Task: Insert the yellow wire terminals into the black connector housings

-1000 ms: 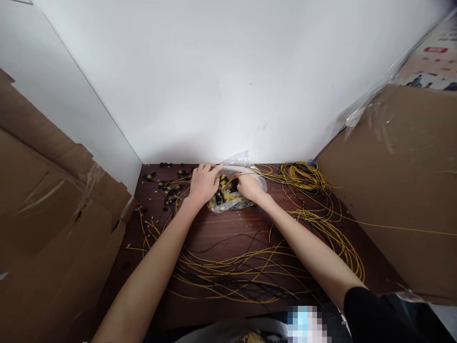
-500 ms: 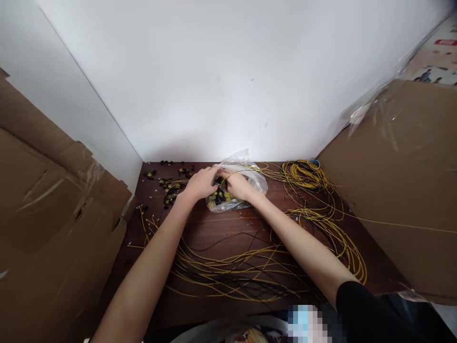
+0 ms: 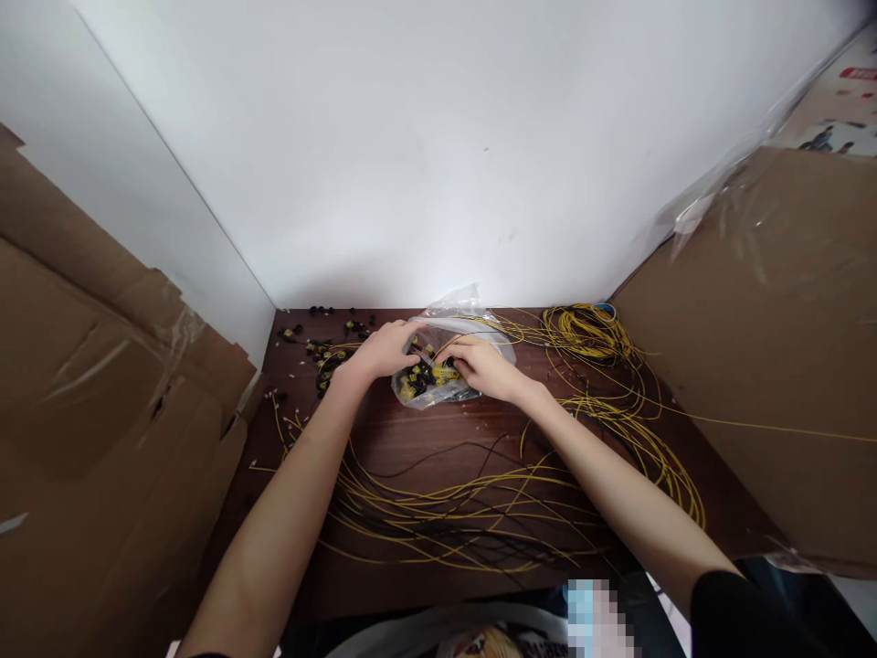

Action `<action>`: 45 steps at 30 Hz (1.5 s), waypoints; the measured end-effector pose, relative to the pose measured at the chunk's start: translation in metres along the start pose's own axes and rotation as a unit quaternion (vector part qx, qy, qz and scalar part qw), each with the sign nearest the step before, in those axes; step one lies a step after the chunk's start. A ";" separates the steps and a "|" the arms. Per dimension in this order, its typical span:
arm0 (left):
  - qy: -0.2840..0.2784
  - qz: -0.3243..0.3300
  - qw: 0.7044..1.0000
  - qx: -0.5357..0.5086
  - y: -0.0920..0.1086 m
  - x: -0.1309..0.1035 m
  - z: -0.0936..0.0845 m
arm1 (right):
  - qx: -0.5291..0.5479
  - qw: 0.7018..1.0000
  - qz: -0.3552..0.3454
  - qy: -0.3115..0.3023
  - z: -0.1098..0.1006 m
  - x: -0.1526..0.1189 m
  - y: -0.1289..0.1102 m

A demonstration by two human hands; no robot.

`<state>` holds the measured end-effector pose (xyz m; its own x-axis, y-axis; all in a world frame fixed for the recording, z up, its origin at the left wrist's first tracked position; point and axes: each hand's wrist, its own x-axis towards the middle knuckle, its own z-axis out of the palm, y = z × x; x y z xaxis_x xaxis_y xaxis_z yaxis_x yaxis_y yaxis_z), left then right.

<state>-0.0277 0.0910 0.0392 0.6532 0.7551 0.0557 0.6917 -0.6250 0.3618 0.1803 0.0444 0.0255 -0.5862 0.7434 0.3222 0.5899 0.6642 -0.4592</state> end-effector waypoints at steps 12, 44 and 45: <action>0.009 -0.047 0.998 0.029 0.025 -0.008 -0.025 | 0.011 0.990 0.076 0.116 0.007 -0.024 -0.010; 0.219 -0.020 0.902 -0.372 0.064 -0.020 -0.061 | -0.176 0.958 0.224 0.012 0.019 0.033 -0.037; 0.224 -0.018 0.884 -0.410 0.067 -0.019 -0.061 | -0.177 0.957 0.230 0.013 0.020 0.034 -0.036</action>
<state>-0.0131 0.0466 0.1192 0.3204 0.8891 0.3269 0.1342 -0.3842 0.9134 0.1279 0.0439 0.0368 -0.2076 0.9622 0.1764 0.9363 0.2476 -0.2489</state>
